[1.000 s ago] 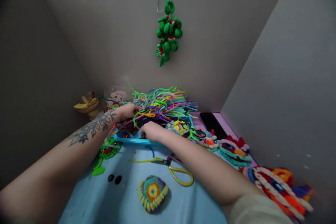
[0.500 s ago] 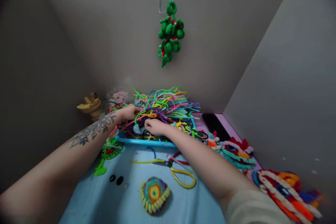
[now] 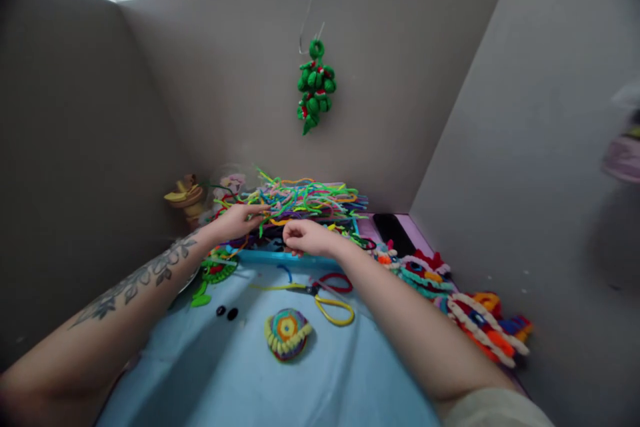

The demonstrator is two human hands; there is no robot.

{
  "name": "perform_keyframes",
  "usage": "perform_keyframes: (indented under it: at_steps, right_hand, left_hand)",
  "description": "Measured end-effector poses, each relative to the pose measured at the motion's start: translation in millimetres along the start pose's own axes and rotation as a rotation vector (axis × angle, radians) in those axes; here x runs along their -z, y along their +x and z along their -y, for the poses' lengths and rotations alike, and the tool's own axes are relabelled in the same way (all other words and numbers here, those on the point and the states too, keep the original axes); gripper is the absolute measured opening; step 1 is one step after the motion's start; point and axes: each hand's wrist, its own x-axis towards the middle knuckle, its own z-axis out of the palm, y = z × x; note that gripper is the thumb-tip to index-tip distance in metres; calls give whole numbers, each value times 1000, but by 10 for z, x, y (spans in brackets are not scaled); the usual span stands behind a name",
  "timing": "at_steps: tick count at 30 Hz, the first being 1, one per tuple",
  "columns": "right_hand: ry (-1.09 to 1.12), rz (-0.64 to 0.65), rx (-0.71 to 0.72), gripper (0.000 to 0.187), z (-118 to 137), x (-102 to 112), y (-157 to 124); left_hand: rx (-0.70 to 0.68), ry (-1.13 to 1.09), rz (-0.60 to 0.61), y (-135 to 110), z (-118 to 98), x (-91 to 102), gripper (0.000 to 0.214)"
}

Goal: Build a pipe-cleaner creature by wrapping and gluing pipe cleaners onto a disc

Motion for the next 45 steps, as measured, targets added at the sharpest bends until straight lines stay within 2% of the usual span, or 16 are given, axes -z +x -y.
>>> perform_keyframes:
  at_steps: [4, 6, 7, 10, 12, 16, 19, 22, 26, 31, 35, 38, 42, 45]
  right_hand:
    - [-238, -55, 69, 5, 205, -196, -261]
    - [-312, -123, 106, 6, 268, -333, -386]
    - [-331, -154, 125, 6, 294, -410, -452]
    - [-337, -243, 175, 6, 361, -668, -678]
    - [-337, -306, 199, 6, 391, -851, -855]
    - [-374, -433, 216, 7, 353, -1191, -1229]
    - [-322, -474, 179, 5, 209, -1373, -1456]
    - [-173, -518, 105, 4, 27, -1475, -1594]
    - [-135, -590, 97, 10, -135, -1561, -1652]
    - [-247, -590, 148, 10, -223, -1658, -1678]
    - [-303, -637, 139, 10, -273, -1643, -1708]
    - [-181, -633, 117, 10, -295, -1609, -1716]
    - [56, -535, 69, 29, -329, -1591, -1713]
    - [5, -521, 63, 24, -340, -1586, -1723]
  left_hand:
    - [-54, -61, -174, -439, -390, -27, 33]
    - [-6, -153, -268, -680, -607, -110, 31]
    - [27, -225, -277, -799, -716, -168, 31]
    - [32, -545, -175, -1135, -1025, -393, 34]
    - [49, -692, -179, -1341, -1201, -553, 33]
    - [196, -716, -291, -1725, -1492, -792, 25]
    - [231, -726, -296, -1977, -1645, -886, 22]
    - [276, -746, -294, -2158, -1702, -945, 23]
    - [279, -668, -297, -2246, -1658, -1037, 24]
    - [192, -491, -355, -2186, -1655, -1203, 24]
    - [159, -479, -378, -2126, -1698, -1284, 22]
    - [125, -463, -436, -2097, -1705, -1298, 19]
    - [27, -410, -507, -2090, -1683, -1327, 16]
    - [-24, -391, -518, -2115, -1659, -1370, 16]
